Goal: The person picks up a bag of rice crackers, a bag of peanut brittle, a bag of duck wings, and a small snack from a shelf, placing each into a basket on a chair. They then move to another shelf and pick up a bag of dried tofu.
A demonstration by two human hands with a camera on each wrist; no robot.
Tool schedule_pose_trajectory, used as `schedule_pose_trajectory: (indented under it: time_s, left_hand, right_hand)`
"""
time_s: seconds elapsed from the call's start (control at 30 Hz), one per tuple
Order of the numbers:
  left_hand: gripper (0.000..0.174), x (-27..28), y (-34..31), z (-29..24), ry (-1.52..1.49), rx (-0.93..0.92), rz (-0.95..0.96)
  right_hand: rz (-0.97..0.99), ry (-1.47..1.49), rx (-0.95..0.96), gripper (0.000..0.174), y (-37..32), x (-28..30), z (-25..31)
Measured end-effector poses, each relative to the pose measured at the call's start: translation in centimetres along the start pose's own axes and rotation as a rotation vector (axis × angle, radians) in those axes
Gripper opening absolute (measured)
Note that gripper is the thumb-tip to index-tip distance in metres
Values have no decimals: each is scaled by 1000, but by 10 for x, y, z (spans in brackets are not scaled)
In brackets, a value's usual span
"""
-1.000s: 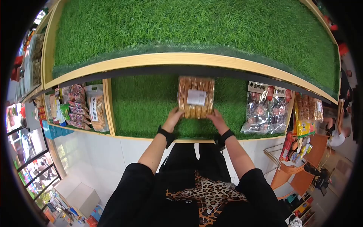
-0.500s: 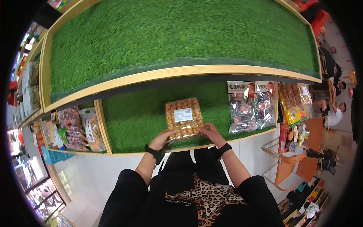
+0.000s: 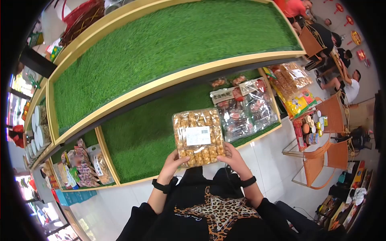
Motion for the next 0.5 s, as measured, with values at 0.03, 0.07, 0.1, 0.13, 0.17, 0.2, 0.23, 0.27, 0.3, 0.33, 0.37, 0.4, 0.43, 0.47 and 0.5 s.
schedule_pose_trajectory:
  time_s: [0.03,0.07,0.1,0.13,0.17,0.2,0.23,0.27,0.3,0.33,0.37,0.4,0.43,0.47,0.5]
  left_hand:
    - [53,-15,-3,-9,14,-13,11]
    - [53,-33,-4,-17,60,-28,28]
    - [54,-53,-6,-22,105,-43,48]
    - [54,-72,-8,-27,118,-57,69]
    - [54,-92,-10,-31,124,-78,94]
    - [55,-114,-11,-33,129,-98,119]
    - [55,-136,-11,-30,140,-110,140]
    - [55,-159,-13,-28,123,-142,168]
    - [54,-181,-15,-27,107,-175,195]
    - [54,-202,-16,-23,117,-184,215]
    - [53,-224,-18,-17,122,-163,246]
    - [52,-246,-20,-8,127,-138,276]
    - [51,-267,-21,2,134,-109,307]
    - [51,-286,-19,6,198,-201,328]
    - [51,-303,-20,11,207,-192,346]
  right_hand:
    - [-10,4,19,64,-10,11,8]
    - [-29,19,53,65,-21,25,15]
    - [-50,32,88,66,-33,40,22]
    - [-90,12,128,67,-46,56,32]
    - [-110,11,150,67,-59,72,39]
    - [-156,-30,169,68,-73,91,45]
    - [-201,-70,184,68,-88,110,50]
    - [-261,-122,203,69,-105,131,57]
    - [-280,-123,219,69,-121,148,63]
    - [-311,-128,219,70,-138,166,69]
    - [-343,-133,216,70,-153,184,70]
    - [-374,-156,228,70,-169,204,68]
    - [-396,-153,235,70,-183,224,65]
    - [-428,-166,252,71,-197,241,61]
    - [-459,-179,263,71,-212,256,59]
Point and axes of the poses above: each hand's wrist, its own y-axis towards the middle knuckle, its own x-axis out of the back of the hand, z = x × y, the point moved 10 cm from there along y, towards the middle knuckle, and after that the axes turned 3 degrees about x, right-handed, at the moved point
